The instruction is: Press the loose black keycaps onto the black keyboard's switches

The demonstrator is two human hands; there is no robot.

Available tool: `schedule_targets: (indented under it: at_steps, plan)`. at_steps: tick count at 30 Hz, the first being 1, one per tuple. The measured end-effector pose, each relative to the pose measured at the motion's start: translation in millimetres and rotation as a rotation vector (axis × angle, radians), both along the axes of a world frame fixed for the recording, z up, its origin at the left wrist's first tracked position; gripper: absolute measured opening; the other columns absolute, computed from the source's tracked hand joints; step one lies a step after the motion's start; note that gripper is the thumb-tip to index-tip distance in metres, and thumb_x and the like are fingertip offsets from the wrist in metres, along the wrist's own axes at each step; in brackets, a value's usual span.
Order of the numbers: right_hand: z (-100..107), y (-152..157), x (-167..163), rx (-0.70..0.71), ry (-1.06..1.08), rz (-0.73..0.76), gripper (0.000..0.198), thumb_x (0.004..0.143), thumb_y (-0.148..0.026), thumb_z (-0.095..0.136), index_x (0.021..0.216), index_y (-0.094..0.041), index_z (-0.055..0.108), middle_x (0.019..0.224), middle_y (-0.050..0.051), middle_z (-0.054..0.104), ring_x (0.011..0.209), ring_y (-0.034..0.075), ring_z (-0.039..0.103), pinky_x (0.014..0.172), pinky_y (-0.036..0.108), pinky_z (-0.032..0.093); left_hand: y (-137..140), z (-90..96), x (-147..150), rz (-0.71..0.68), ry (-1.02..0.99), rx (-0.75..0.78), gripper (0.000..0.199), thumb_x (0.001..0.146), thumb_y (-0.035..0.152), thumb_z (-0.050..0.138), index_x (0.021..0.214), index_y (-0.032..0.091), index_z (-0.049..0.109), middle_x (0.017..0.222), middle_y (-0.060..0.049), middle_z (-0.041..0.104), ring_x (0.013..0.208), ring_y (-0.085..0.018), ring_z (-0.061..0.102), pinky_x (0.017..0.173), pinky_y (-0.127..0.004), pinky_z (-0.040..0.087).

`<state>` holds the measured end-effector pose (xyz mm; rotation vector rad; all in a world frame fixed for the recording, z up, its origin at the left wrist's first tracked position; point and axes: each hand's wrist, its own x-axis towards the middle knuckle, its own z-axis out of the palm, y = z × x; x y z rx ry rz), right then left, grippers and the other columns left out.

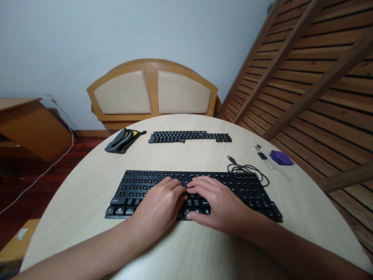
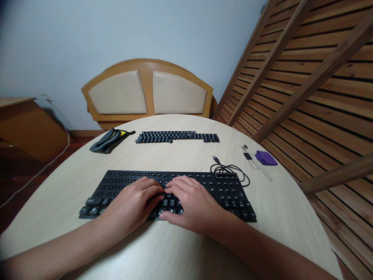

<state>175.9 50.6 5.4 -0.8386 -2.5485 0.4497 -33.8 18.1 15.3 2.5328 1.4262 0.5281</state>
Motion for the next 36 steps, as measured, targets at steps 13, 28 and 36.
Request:
schedule_targets:
  at_steps: [13, 28, 36]
  plan:
    - [1.9, 0.7, 0.1, -0.010, 0.000, 0.005, 0.044, 0.080, -0.043, 0.074, 0.115, -0.018, 0.066, 0.117, 0.010, 0.070, 0.119, 0.029, 0.058, 0.105, 0.047, 0.045, 8.7, 2.9, -6.5, 0.018, -0.096, -0.131, 0.014, 0.092, 0.017, 0.060, 0.097, 0.017, 0.072, 0.091, -0.006, 0.071, 0.088, -0.024, 0.064, 0.082, -0.040, 0.051]
    - [4.2, 0.7, 0.2, -0.036, 0.008, 0.013, 0.046, 0.080, -0.047, 0.076, 0.115, -0.018, 0.066, 0.118, 0.010, 0.069, 0.118, 0.027, 0.058, 0.104, 0.044, 0.045, 32.2, 14.6, -14.9, 0.049, -0.149, -0.135, 0.013, 0.093, 0.025, 0.062, 0.094, 0.020, 0.073, 0.093, -0.004, 0.073, 0.088, -0.020, 0.068, 0.079, -0.031, 0.050]
    - [4.8, 0.1, 1.1, -0.037, 0.028, 0.011, 0.044, 0.081, -0.047, 0.075, 0.114, -0.018, 0.066, 0.120, 0.010, 0.069, 0.118, 0.026, 0.058, 0.104, 0.044, 0.045, 100.9, 7.0, -23.5, -0.008, 0.245, 0.231, 0.020, 0.097, 0.020, 0.054, 0.111, 0.014, 0.068, 0.116, -0.012, 0.068, 0.107, -0.025, 0.060, 0.093, -0.038, 0.051]
